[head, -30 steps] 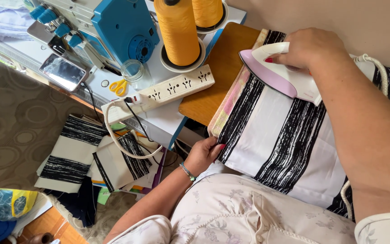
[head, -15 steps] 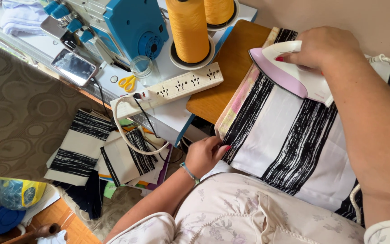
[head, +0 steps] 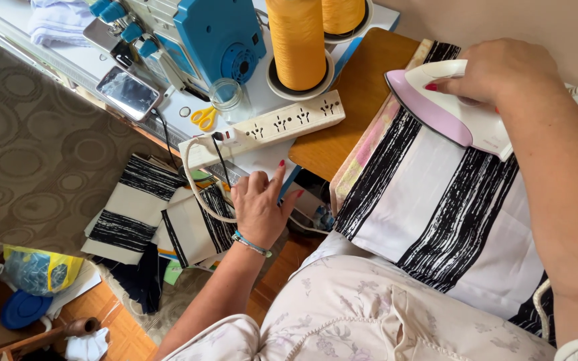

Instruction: Ironing a piece of black and white striped fabric on a workbench next to sewing machines

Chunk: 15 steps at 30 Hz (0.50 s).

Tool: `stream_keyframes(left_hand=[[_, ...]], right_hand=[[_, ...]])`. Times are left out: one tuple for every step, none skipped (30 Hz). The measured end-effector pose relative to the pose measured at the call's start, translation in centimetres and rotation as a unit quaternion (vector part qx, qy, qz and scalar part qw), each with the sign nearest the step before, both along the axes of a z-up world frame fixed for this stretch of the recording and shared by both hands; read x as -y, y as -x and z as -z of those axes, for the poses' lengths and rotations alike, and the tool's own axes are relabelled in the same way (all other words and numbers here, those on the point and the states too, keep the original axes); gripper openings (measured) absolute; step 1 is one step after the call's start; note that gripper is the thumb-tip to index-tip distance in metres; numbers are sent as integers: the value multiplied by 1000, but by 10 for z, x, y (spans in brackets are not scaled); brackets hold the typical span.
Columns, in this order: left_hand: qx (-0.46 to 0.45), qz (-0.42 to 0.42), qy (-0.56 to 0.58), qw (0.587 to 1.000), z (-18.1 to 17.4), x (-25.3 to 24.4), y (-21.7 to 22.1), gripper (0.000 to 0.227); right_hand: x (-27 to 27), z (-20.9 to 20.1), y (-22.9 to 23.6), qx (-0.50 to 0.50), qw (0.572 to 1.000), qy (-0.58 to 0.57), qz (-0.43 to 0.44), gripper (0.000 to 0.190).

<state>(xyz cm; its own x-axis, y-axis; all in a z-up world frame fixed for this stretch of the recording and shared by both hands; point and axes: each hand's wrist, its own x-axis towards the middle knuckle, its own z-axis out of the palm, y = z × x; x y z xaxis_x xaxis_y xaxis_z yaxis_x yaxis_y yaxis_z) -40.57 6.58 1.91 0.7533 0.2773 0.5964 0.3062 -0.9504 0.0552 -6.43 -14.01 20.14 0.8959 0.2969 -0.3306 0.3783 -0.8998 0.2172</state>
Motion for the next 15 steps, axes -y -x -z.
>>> stream_keyframes(left_hand=[[-10, -1, -4, 1000, 1, 1, -1, 59], [-10, -1, -4, 1000, 2, 2, -3, 59], [-27, -15, -27, 999, 3, 2, -4, 59], [-44, -30, -51, 997, 4, 2, -5, 59], [-44, -30, -52, 997, 0, 2, -7, 59], [-47, -35, -57, 997, -3, 2, -8, 60], [-52, -42, -61, 996, -6, 3, -8, 60], [-53, -43, -61, 996, -7, 1, -8, 60], [-53, -33, -52, 997, -8, -1, -10, 58], [-52, -22, -42, 998, -10, -4, -12, 56], [-49, -22, -45, 998, -11, -6, -13, 56], [-43, -37, -36, 998, -13, -8, -14, 62], [-41, -50, -26, 998, -13, -8, -13, 68], [-42, -48, -26, 998, -11, -11, -15, 68], [-42, -54, -21, 997, -8, -13, -17, 70]], right_hand=[[0, 1, -1, 3, 1000, 1, -3, 76], [0, 0, 1, 3, 1000, 2, -3, 76], [0, -2, 2, 0, 1000, 0, 2, 71], [0, -3, 3, -3, 1000, -3, 7, 66], [0, -4, 3, -3, 1000, -3, 7, 66], [0, -4, 3, -3, 1000, -1, 5, 69], [-1, -3, 3, -3, 1000, 0, 1, 72], [-1, -3, 5, -5, 1000, 1, 0, 72], [-1, -4, 5, -2, 1000, 1, 0, 75], [-1, -6, 6, 1, 1000, 2, -1, 78], [-2, -6, 5, 4, 1000, -1, 0, 78], [-2, -7, 4, 0, 1000, -2, 4, 76], [-1, -5, 5, -7, 1000, -1, 10, 75], [0, -5, 4, -8, 1000, -1, 11, 75], [0, -4, 4, -4, 1000, -2, 5, 75]])
